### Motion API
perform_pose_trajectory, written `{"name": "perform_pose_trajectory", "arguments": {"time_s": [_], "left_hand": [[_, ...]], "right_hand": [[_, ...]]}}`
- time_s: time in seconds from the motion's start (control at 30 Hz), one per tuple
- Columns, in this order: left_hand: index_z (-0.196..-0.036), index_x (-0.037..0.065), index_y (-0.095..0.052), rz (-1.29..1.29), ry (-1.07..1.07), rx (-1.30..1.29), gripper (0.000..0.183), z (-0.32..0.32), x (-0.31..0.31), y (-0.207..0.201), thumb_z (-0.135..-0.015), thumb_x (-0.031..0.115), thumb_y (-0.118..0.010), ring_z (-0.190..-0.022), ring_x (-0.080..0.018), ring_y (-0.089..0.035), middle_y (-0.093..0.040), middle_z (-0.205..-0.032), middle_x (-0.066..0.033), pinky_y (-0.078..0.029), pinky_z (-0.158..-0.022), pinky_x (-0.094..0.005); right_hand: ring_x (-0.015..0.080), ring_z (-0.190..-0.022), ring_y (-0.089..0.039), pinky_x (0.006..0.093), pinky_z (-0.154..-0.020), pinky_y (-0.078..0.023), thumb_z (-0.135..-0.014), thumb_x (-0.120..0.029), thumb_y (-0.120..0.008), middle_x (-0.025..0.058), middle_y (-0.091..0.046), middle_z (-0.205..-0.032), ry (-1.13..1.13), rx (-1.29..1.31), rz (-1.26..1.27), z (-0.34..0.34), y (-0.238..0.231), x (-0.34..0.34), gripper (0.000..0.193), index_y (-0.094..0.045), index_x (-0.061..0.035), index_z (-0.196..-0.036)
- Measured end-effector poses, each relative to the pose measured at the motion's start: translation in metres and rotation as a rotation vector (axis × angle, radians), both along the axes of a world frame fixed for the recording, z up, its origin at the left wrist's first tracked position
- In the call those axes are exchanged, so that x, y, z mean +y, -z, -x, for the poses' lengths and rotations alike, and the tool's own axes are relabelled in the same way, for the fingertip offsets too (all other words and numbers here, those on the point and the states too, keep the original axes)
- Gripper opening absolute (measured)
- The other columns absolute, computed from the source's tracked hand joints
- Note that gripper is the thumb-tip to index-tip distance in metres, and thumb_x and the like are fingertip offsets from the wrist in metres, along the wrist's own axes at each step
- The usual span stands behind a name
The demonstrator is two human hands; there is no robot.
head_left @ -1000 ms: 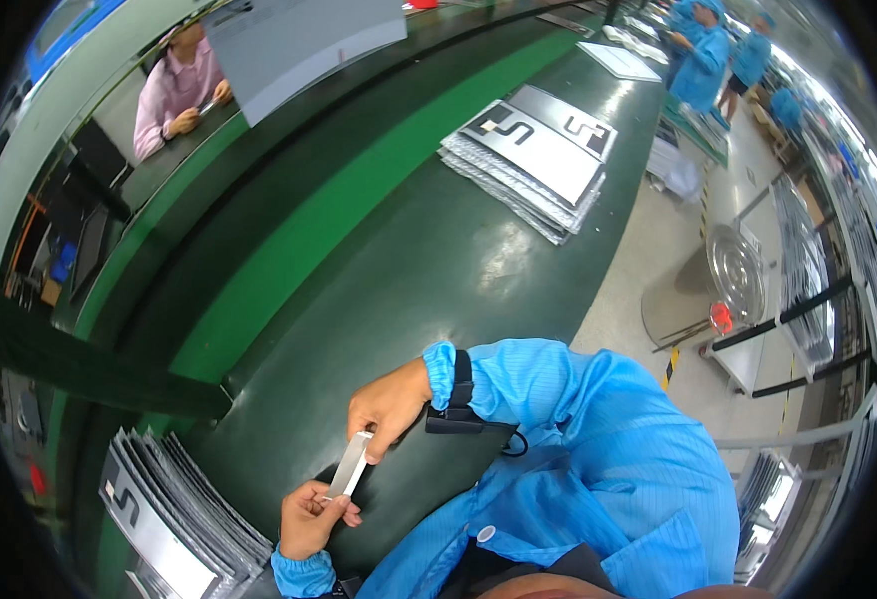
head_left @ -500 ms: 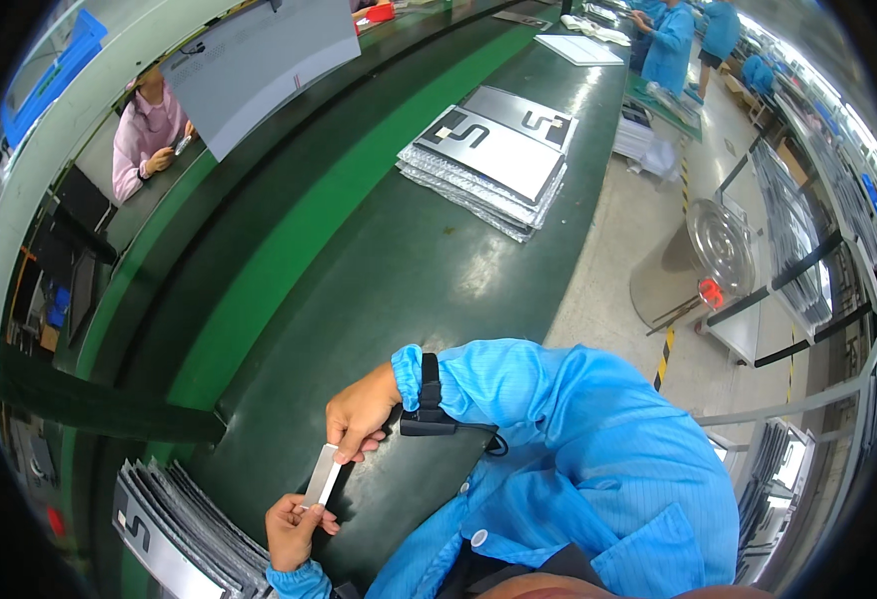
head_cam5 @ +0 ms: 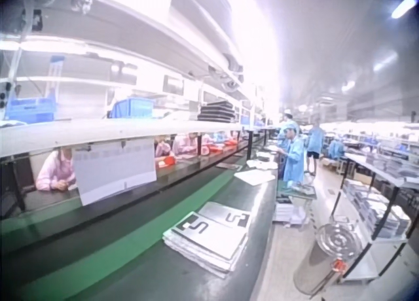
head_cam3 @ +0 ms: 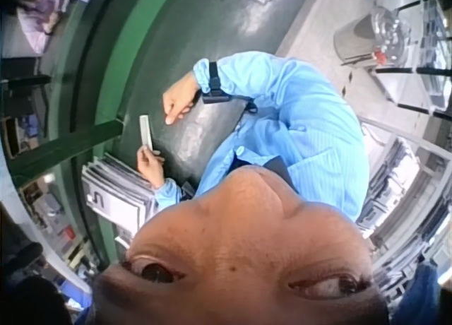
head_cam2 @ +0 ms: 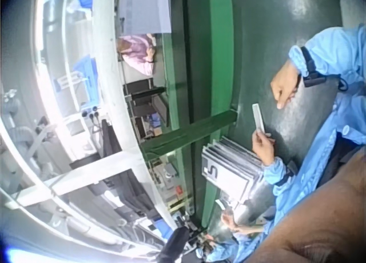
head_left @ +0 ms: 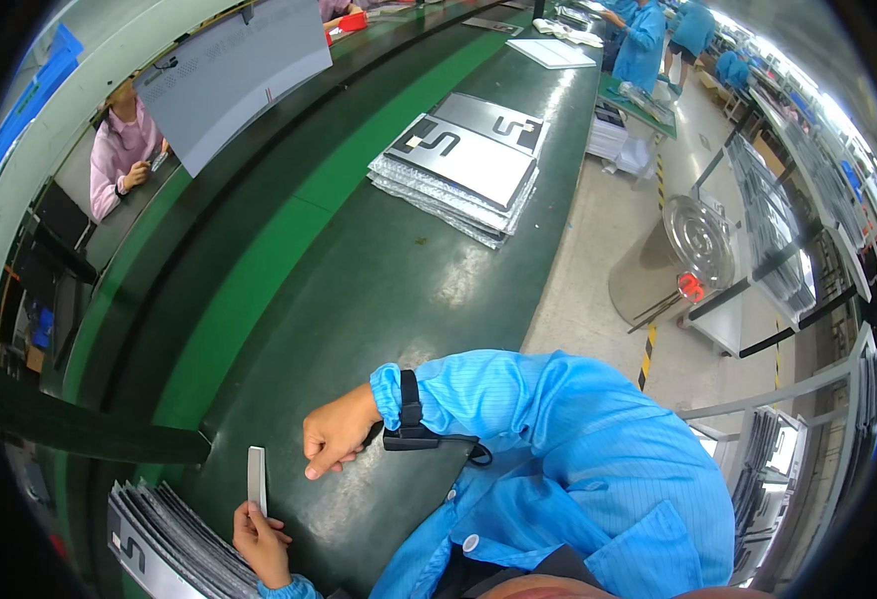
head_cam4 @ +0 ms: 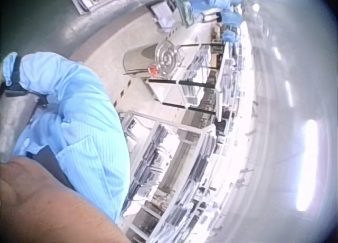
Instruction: Assembling flat electronic screen components by applying adhesive strips.
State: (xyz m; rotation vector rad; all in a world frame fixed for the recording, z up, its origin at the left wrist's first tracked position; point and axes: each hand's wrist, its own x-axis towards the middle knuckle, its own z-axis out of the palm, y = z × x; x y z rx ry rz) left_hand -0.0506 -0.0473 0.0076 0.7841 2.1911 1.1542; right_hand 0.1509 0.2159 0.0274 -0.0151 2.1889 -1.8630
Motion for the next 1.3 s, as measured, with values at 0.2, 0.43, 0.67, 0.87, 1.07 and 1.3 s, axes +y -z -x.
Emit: {"name": "perform_pose_trajectory", "arguments": {"time_s": [0.2,0.43,0.67,0.87,1.07,1.3], "left_hand": [[-0.119,-0.005,-0.062,-0.063,-0.153,0.441,0.027,-0.015,0.006,-0.012,-0.105,0.018,-0.06,-0.06,-0.0056,-0.042,-0.047,-0.064,0.0005,-0.036,-0.059,-0.0222],[-0.082,0.0,-0.059,-0.294,0.247,0.165,0.013,-0.041,-0.006,0.014,-0.093,0.002,-0.066,-0.062,-0.0063,-0.048,-0.055,-0.069,-0.0013,-0.038,-0.056,-0.0244],[-0.07,0.0,-0.056,-0.184,0.477,0.183,0.024,-0.057,0.011,-0.005,-0.09,0.002,-0.069,-0.052,-0.0095,-0.045,-0.052,-0.057,-0.0041,-0.034,-0.049,-0.0287],[-0.067,0.001,-0.051,-0.165,0.463,0.189,0.03,-0.058,0.01,-0.007,-0.092,0.004,-0.069,-0.051,-0.0105,-0.042,-0.048,-0.056,-0.005,-0.033,-0.049,-0.03],[-0.064,0.002,-0.043,-0.182,0.494,0.201,0.037,-0.058,0.011,-0.006,-0.09,0.002,-0.069,-0.05,-0.0128,-0.038,-0.044,-0.056,-0.0068,-0.03,-0.048,-0.0326],[-0.062,0.002,-0.039,-0.193,0.517,0.22,0.04,-0.058,0.014,-0.007,-0.089,0.0,-0.069,-0.049,-0.0152,-0.036,-0.042,-0.054,-0.0076,-0.03,-0.048,-0.0335]], "right_hand": [[0.0124,-0.049,-0.054,0.0305,-0.049,-0.044,-0.102,-0.046,-0.06,0.0021,-0.058,-0.057,0.018,0.015,-0.021,-0.003,-0.003,0.0,0.052,-0.068,-0.0015,-0.076],[0.0123,-0.049,-0.054,0.0306,-0.048,-0.044,-0.102,-0.044,-0.06,0.0024,-0.058,-0.057,0.034,0.0,-0.001,-0.001,-0.001,-0.002,0.051,-0.068,-0.0011,-0.076],[0.0128,-0.049,-0.053,0.0308,-0.048,-0.043,-0.103,-0.043,-0.06,0.0034,-0.059,-0.059,0.025,0.011,-0.016,0.0,0.001,-0.001,0.051,-0.067,-0.0008,-0.076],[0.0135,-0.05,-0.057,0.0304,-0.05,-0.047,-0.101,-0.045,-0.06,0.0032,-0.061,-0.059,0.032,0.024,-0.046,0.0,0.001,-0.003,0.05,-0.07,-0.002,-0.076],[0.0145,-0.052,-0.058,0.0314,-0.051,-0.048,-0.1,-0.041,-0.06,0.0038,-0.061,-0.059,0.028,0.019,-0.079,-0.003,-0.004,-0.004,0.047,-0.069,-0.0022,-0.076],[0.0143,-0.053,-0.059,0.0317,-0.051,-0.047,-0.099,-0.037,-0.06,0.0041,-0.062,-0.06,0.032,0.049,-0.083,-0.004,0.001,-0.004,0.043,-0.069,-0.0027,-0.075]]}}
